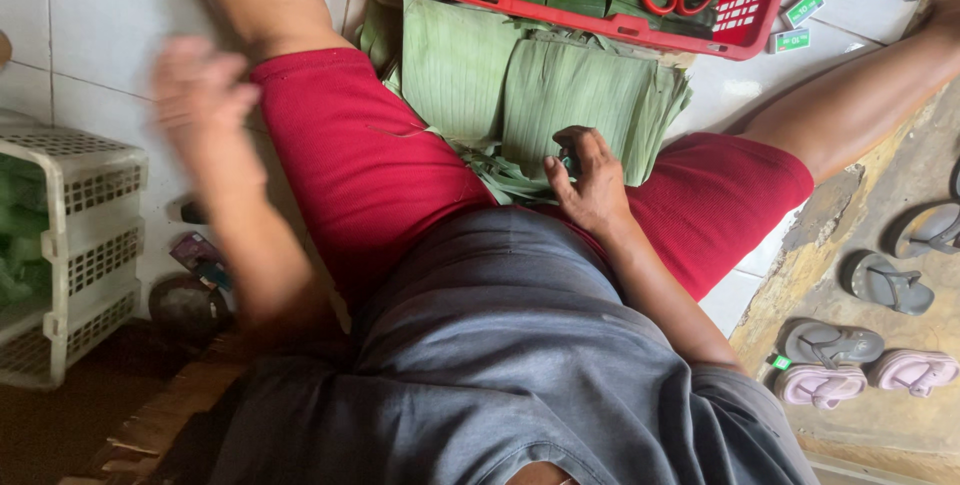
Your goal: The person sits on the floor folding cut banana leaf sections into small open boxes, creasing the sides and tucking the corners by hand, and places each finished leaf box into a red basket that already holds many completed ones.
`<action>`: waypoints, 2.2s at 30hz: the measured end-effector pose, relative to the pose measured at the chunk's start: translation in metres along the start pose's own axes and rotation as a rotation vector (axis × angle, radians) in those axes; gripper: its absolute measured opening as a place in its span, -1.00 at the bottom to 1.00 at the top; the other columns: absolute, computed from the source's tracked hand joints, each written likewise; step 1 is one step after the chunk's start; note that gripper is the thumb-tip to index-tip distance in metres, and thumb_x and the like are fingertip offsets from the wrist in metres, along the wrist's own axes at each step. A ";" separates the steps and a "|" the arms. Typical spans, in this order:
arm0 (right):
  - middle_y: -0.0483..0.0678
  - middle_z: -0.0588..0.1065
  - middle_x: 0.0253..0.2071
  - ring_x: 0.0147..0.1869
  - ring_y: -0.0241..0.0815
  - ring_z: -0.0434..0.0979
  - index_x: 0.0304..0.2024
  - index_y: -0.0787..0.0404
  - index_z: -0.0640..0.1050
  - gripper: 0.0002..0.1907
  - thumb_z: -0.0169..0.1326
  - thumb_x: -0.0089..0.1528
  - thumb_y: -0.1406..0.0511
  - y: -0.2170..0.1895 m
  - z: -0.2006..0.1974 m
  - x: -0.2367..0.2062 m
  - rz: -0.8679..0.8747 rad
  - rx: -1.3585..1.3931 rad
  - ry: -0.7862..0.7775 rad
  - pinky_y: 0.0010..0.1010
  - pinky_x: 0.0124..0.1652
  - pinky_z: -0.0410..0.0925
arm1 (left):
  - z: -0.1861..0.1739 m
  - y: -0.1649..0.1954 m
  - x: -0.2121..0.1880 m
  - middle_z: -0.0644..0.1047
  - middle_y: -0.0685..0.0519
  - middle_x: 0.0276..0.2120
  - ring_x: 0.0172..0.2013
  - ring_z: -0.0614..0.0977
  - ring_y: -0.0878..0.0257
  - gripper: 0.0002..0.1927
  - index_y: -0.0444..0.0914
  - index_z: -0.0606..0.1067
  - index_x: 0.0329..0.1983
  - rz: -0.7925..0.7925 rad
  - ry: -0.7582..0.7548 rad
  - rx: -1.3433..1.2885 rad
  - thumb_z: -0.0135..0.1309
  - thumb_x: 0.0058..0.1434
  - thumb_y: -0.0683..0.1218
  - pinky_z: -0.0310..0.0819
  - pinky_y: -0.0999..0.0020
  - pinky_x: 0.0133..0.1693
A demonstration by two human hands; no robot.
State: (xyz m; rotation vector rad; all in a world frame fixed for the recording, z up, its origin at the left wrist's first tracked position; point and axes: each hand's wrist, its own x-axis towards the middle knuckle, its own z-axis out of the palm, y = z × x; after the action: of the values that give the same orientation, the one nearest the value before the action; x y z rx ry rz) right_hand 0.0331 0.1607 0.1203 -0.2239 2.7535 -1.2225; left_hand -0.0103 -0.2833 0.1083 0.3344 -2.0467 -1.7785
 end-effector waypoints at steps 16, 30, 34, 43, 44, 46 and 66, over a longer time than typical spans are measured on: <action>0.06 0.55 -0.38 -0.34 -0.16 0.56 -0.01 0.30 0.51 -0.65 0.21 0.30 0.18 0.005 0.018 0.022 0.204 0.062 -0.018 -0.33 -0.26 0.45 | 0.181 -0.059 -0.025 0.61 -0.09 -0.27 -0.21 0.63 -0.11 -0.66 -0.22 0.45 -0.15 -0.020 -0.414 1.075 0.27 0.19 0.05 0.46 -0.10 -0.20; -0.10 0.53 -0.41 -0.36 -0.35 0.43 -0.10 0.33 0.55 -0.72 0.26 0.26 0.26 0.015 0.093 0.087 0.304 0.404 -0.078 -0.45 -0.35 0.39 | 0.207 -0.054 -0.060 0.62 -0.06 -0.41 -0.36 0.64 0.20 -0.74 -0.32 0.52 -0.17 -0.285 -0.572 0.166 0.19 0.36 0.00 0.51 0.26 -0.29; -0.16 0.52 -0.39 -0.34 -0.38 0.40 -0.24 0.26 0.57 -0.82 0.27 0.28 0.27 0.034 0.102 0.089 0.398 0.672 -0.068 -0.45 -0.33 0.37 | 0.200 -0.061 -0.065 0.63 -0.14 -0.10 -0.16 0.75 0.17 -0.59 -0.34 0.41 0.08 -0.155 -0.520 0.183 0.26 0.30 -0.05 0.64 0.28 -0.14; -0.18 0.58 -0.25 -0.22 -0.37 0.54 -0.16 0.15 0.59 -0.79 0.16 0.31 0.16 0.034 0.090 0.090 0.591 1.264 -0.104 -0.46 -0.21 0.47 | 0.190 -0.044 -0.063 0.51 -0.21 0.14 0.04 0.63 -0.07 -0.41 -0.33 0.31 0.30 0.085 -0.426 0.333 0.27 0.29 -0.09 0.53 0.11 0.05; -0.18 0.60 -0.23 -0.21 -0.36 0.58 -0.12 0.13 0.60 -0.78 0.15 0.27 0.16 0.032 0.088 0.089 0.650 1.275 -0.105 -0.46 -0.20 0.50 | 0.188 -0.040 -0.064 0.51 -0.21 0.14 0.08 0.60 -0.11 -0.42 -0.33 0.32 0.30 0.193 -0.391 0.387 0.28 0.30 -0.10 0.51 0.09 0.09; -0.17 0.58 -0.27 -0.27 -0.34 0.55 -0.09 0.16 0.59 -0.79 0.17 0.29 0.20 0.029 0.083 0.088 0.633 1.224 -0.126 -0.45 -0.28 0.45 | 0.185 -0.030 -0.070 0.51 -0.15 0.11 0.07 0.60 -0.07 -0.49 -0.26 0.35 0.24 0.309 -0.313 0.494 0.25 0.29 -0.09 0.53 0.13 0.09; -0.21 0.57 -0.23 -0.22 -0.45 0.48 -0.04 0.28 0.51 -0.69 0.30 0.24 0.30 0.023 0.029 0.023 0.363 0.685 0.133 -0.55 -0.21 0.39 | 0.217 -0.029 -0.113 0.59 0.10 -0.21 -0.24 0.58 0.41 -0.80 -0.30 0.46 0.04 -0.728 -0.671 -0.691 -0.02 0.36 -0.25 0.50 0.43 -0.20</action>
State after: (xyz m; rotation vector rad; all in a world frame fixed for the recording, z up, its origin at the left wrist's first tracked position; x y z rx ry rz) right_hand 0.0131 0.1507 0.0832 0.4126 2.1447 -1.9910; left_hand -0.0105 -0.0464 0.0405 0.3096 -1.5725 -3.2601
